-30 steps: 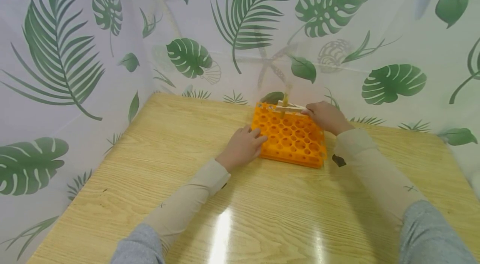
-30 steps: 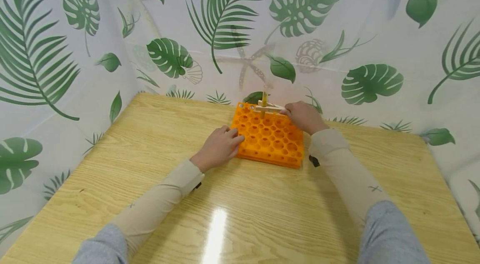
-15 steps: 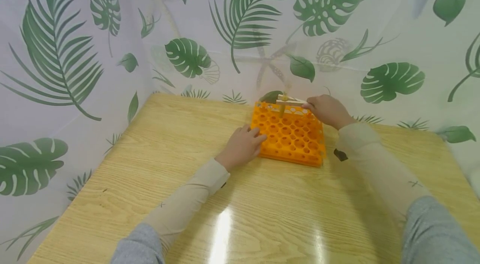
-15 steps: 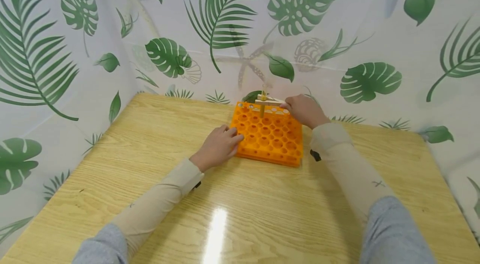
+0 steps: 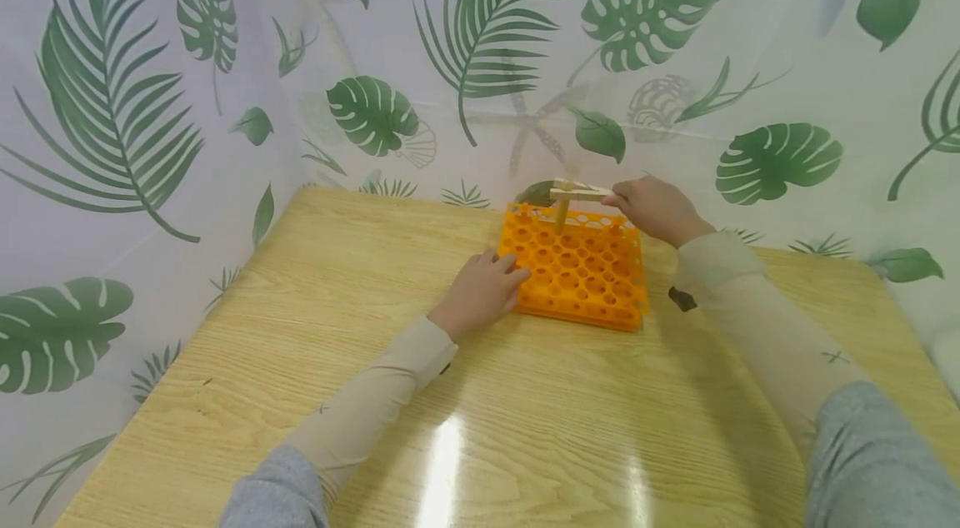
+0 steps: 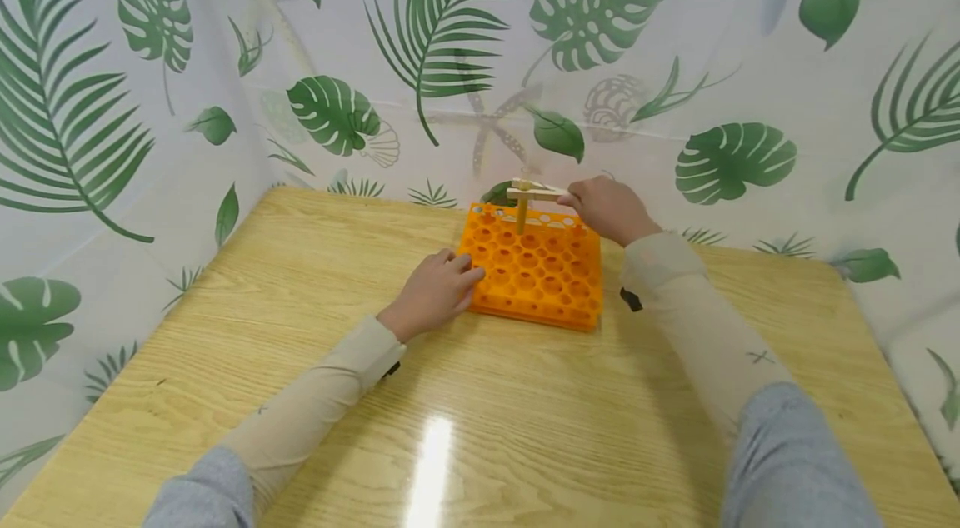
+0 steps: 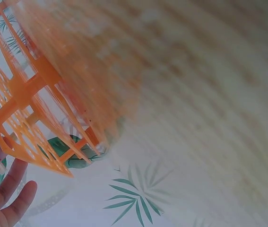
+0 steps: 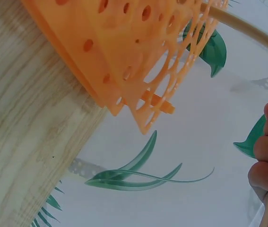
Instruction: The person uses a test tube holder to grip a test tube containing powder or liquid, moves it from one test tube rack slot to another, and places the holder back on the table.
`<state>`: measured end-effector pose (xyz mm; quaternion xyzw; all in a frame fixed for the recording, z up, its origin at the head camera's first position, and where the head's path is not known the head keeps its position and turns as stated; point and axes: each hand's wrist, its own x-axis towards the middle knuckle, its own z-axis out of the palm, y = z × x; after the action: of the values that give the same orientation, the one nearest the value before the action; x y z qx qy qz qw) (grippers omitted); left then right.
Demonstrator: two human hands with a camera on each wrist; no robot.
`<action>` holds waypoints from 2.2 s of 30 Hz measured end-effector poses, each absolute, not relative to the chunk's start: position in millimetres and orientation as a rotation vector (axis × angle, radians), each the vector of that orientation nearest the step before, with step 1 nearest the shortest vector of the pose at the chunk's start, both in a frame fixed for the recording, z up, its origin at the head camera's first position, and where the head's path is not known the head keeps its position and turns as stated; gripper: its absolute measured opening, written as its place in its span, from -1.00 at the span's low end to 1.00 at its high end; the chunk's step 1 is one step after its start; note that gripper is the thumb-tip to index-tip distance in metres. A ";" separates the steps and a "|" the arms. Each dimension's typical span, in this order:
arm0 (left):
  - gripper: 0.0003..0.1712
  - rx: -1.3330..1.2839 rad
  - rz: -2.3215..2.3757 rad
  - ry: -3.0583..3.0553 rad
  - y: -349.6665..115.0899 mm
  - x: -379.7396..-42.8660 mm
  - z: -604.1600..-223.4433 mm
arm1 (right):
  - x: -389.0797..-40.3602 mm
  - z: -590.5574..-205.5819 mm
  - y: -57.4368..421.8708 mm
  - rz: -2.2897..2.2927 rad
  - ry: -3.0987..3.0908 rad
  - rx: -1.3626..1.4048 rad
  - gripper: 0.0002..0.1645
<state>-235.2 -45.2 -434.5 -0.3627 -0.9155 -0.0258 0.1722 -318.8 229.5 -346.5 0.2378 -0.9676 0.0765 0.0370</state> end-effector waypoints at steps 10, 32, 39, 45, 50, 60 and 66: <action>-0.76 -1.020 -0.052 -2.583 -45.3 -236.9 -435.5 | -316.3 -328.7 226.1 0.237 -2.943 0.732 -0.60; -0.80 -1.030 -0.056 -2.559 -45.6 -234.6 -435.4 | -315.4 -310.9 223.2 0.261 -2.970 0.744 -0.62; -0.79 -1.024 -0.035 -2.567 -44.9 -235.3 -436.1 | -316.2 -309.2 223.9 0.257 -2.976 0.731 -0.62; -0.77 -1.021 -0.026 -2.583 -44.9 -234.1 -434.8 | -314.7 -307.9 223.3 0.251 -2.982 0.731 -0.61; -0.77 -1.026 -0.031 -2.578 -44.8 -233.8 -434.8 | -313.8 -306.3 223.1 0.234 -2.970 0.736 -0.60; -0.76 -1.019 -0.031 -2.579 -43.6 -234.7 -435.2 | -310.0 -300.7 222.0 0.236 -2.970 0.733 -0.58; -0.78 -1.020 -0.019 -2.555 -43.8 -233.9 -434.2 | -308.4 -299.6 222.8 0.234 -2.951 0.741 -0.59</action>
<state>-233.9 -43.8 -434.2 -0.3636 -0.9111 -0.0067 0.1938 -308.4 222.8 -299.6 0.2425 -0.9661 0.0765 0.0452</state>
